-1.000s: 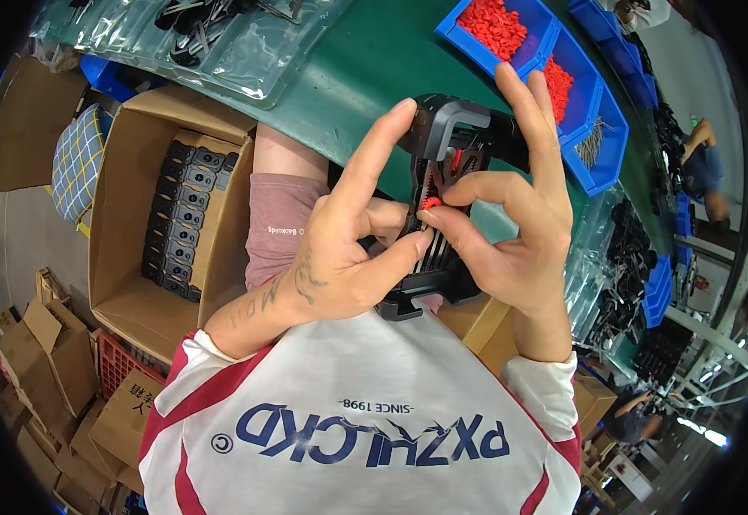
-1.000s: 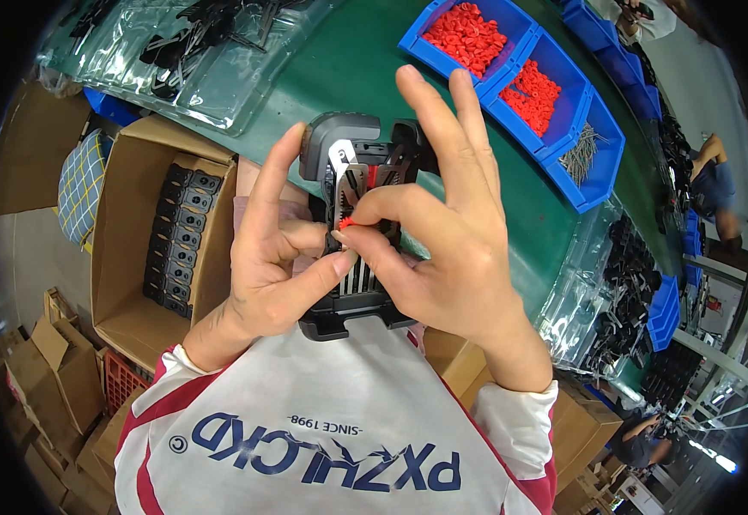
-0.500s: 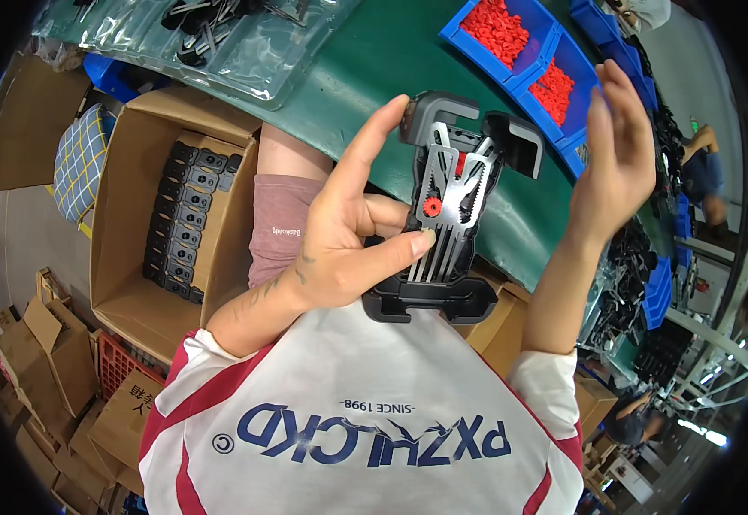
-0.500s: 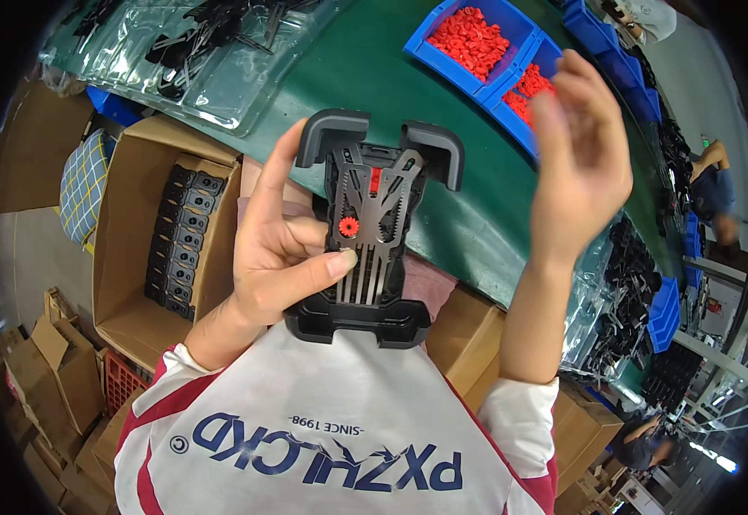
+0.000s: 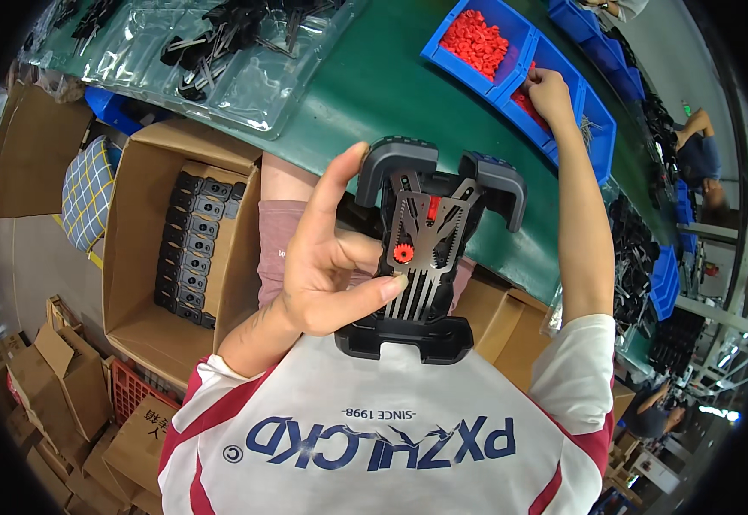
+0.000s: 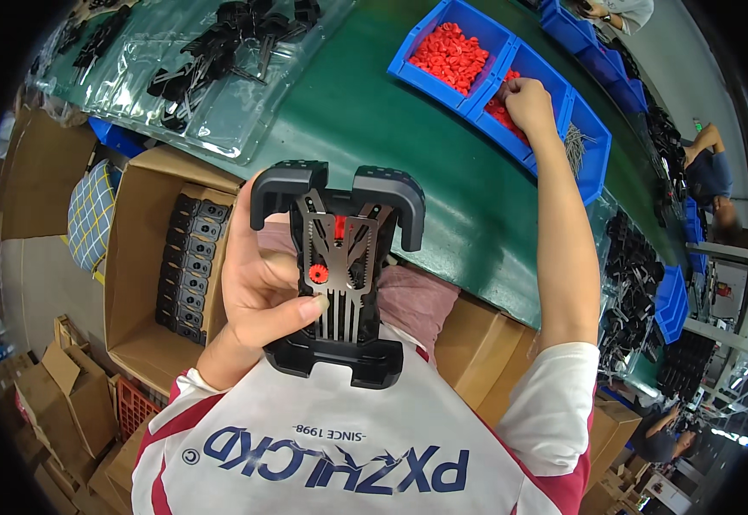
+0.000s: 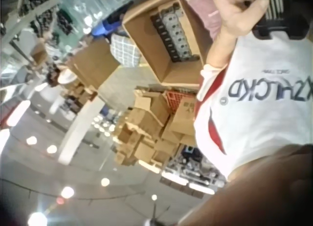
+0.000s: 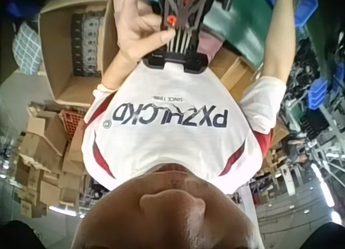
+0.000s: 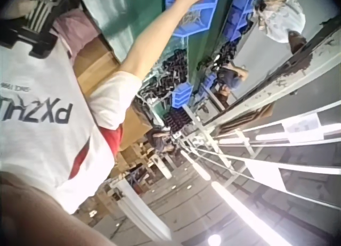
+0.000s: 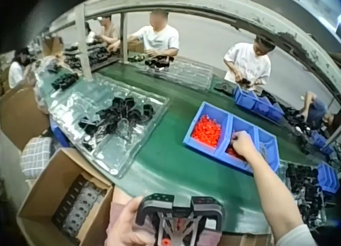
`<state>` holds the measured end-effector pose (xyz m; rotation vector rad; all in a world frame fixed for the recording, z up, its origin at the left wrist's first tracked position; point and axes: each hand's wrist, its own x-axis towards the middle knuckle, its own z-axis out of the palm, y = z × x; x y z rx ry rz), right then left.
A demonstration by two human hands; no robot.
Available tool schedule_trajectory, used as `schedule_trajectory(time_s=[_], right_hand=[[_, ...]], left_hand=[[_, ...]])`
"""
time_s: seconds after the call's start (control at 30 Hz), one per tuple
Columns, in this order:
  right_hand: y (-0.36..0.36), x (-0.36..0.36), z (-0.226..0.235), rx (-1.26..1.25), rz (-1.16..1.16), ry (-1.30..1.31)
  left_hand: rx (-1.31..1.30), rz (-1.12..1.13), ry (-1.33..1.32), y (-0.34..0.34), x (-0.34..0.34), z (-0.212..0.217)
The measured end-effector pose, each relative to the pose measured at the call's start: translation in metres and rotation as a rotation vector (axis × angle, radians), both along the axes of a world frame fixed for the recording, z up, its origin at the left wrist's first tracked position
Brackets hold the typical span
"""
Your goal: Assemble mobile phone holder brackets by attaching small red components and rubber pads at a workstation.
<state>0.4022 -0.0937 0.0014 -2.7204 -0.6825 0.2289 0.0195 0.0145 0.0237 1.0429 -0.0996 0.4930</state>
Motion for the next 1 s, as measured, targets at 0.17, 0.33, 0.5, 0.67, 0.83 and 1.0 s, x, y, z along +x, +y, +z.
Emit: schedule_trajectory(time_s=[0.17,0.33,0.5,0.67,0.83,1.0], right_hand=[[-0.002,-0.003,-0.004,0.075,0.011,-0.018],[-0.001,-0.003,-0.002,0.034,0.010,-0.012],[-0.001,-0.007,-0.003,0.026,0.049,-0.069],[-0.001,-0.008,-0.001,-0.008,0.038,-0.213],[-0.007,-0.009,0.001,0.130,0.066,-0.197],[-0.004,-0.004,-0.001,-0.023,0.118,-0.144]], left_hand=[[0.064,0.021,-0.005,0.002,-0.002,0.002],[0.119,0.024,-0.013,0.004,-0.002,0.000],[0.132,0.019,-0.003,0.003,-0.002,-0.002],[-0.064,0.064,0.107,-0.005,0.002,0.012],[-0.181,0.070,0.160,-0.005,0.003,0.012],[-0.178,0.008,0.135,0.003,0.000,0.002]])
